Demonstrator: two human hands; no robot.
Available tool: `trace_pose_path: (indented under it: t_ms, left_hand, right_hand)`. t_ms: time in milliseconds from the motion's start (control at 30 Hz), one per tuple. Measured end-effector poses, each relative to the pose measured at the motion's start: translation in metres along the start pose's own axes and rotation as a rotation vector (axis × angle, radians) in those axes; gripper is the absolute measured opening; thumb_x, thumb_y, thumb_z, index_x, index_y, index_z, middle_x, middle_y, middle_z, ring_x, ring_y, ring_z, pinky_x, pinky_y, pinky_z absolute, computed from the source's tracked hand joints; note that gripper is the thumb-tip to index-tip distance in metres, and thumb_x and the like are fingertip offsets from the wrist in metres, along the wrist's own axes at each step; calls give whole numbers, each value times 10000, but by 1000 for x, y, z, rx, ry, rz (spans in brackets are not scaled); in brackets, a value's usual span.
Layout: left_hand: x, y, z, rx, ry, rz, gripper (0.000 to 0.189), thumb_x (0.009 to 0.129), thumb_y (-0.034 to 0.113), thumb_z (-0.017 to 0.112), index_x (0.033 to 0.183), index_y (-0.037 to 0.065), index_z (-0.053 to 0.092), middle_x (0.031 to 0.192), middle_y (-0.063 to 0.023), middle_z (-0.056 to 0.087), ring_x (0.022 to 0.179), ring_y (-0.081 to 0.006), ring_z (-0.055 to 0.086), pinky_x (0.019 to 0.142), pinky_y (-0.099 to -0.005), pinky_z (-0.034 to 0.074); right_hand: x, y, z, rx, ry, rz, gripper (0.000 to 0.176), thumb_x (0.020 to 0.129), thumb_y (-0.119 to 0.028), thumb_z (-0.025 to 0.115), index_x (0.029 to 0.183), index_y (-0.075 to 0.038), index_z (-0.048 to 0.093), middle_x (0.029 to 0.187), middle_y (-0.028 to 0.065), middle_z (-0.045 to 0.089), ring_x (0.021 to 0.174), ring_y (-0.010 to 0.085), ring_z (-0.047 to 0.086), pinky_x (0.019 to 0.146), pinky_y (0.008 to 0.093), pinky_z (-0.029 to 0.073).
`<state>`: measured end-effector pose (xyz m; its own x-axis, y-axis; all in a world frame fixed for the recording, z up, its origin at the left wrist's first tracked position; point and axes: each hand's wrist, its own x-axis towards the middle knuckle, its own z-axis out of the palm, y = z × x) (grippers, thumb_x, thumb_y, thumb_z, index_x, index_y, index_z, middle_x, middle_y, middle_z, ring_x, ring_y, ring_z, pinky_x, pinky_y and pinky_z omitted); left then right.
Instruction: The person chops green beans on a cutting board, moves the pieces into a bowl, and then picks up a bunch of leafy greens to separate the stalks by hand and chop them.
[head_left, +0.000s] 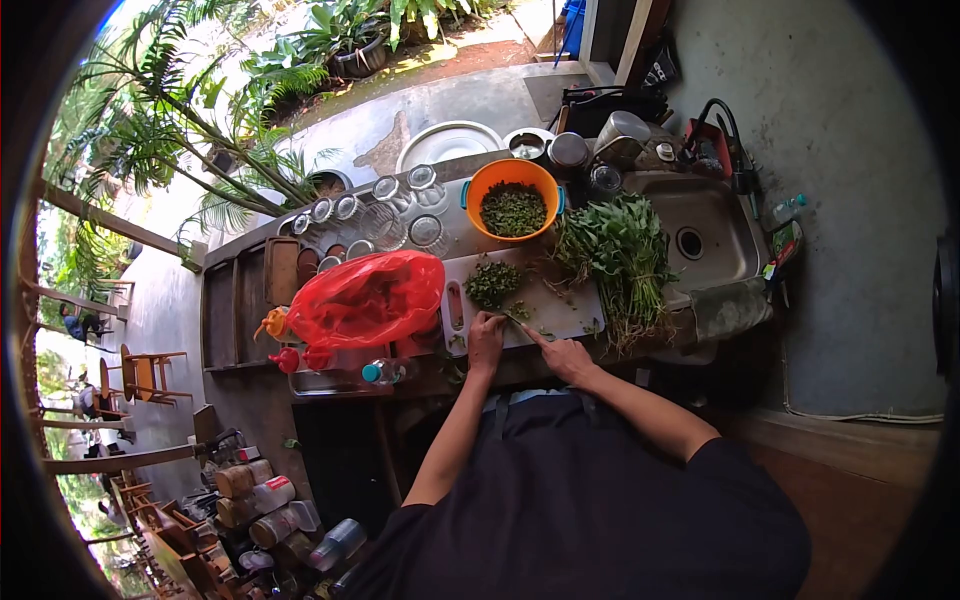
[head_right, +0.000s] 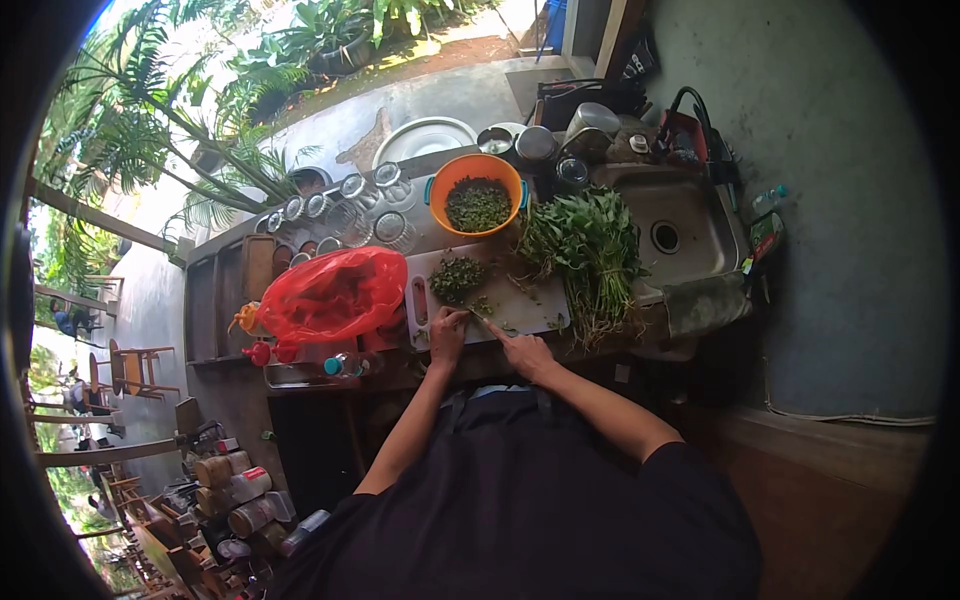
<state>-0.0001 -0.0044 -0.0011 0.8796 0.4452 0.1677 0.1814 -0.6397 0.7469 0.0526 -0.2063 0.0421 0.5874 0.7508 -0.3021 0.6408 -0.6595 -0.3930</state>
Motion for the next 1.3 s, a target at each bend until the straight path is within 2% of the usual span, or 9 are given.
trace_pose_path:
  t_ms: [400,700,800,967,1167,1233,1300]
  left_hand:
    - [-3,-7,3,36,8,29,116,829,59,676,918,48,749,911,-118,655,911,-309,642,796,-401,520]
    - [-2,-9,4,46,6,54,110,826,58,671,912,41,737,923,-117,651,925,-312,632,808,-402,519]
    - [-2,-7,2,53,7,71,107,825,57,670,908,35,734,922,-118,650,922,-314,631,811,-401,518]
    - [0,-5,0,46,-2,65,112,825,53,666,912,32,734,921,-120,649,920,-314,630,812,-401,518]
    - [-3,0,-1,33,21,82,102,827,62,667,900,46,736,923,-116,649,910,-309,631,799,-400,516]
    - [-3,7,-5,142,35,21,90,823,67,674,887,65,737,907,-105,652,902,-303,632,783,-402,512]
    - [-2,3,-3,100,46,21,85,823,75,678,883,74,738,896,-98,653,898,-302,631,779,-402,511]
  right_hand:
    - [-10,-16,-27,-15,-67,45,730,941,-183,496,1563,-359,157,784,213,665,732,412,663,718,534,535]
    - [6,-23,-35,-57,-94,23,655,937,-146,453,1542,-321,276,831,209,676,761,408,668,743,528,533]
    - [6,-26,-34,-32,-123,57,689,926,-136,460,1553,-320,243,829,206,680,768,400,674,744,528,534]
    - [-1,-16,-13,-57,-62,14,798,906,-99,462,1576,-328,94,775,204,679,699,388,678,681,525,544]
    - [2,-3,9,-55,-22,2,824,901,-94,465,1576,-334,58,759,190,676,668,379,674,670,523,549]
    - [1,0,13,-46,-3,-11,820,904,-98,465,1576,-337,60,749,186,672,663,379,671,668,522,548]
    - [-3,0,11,-38,15,-26,815,907,-103,466,1575,-341,63,740,183,668,659,379,668,666,520,548]
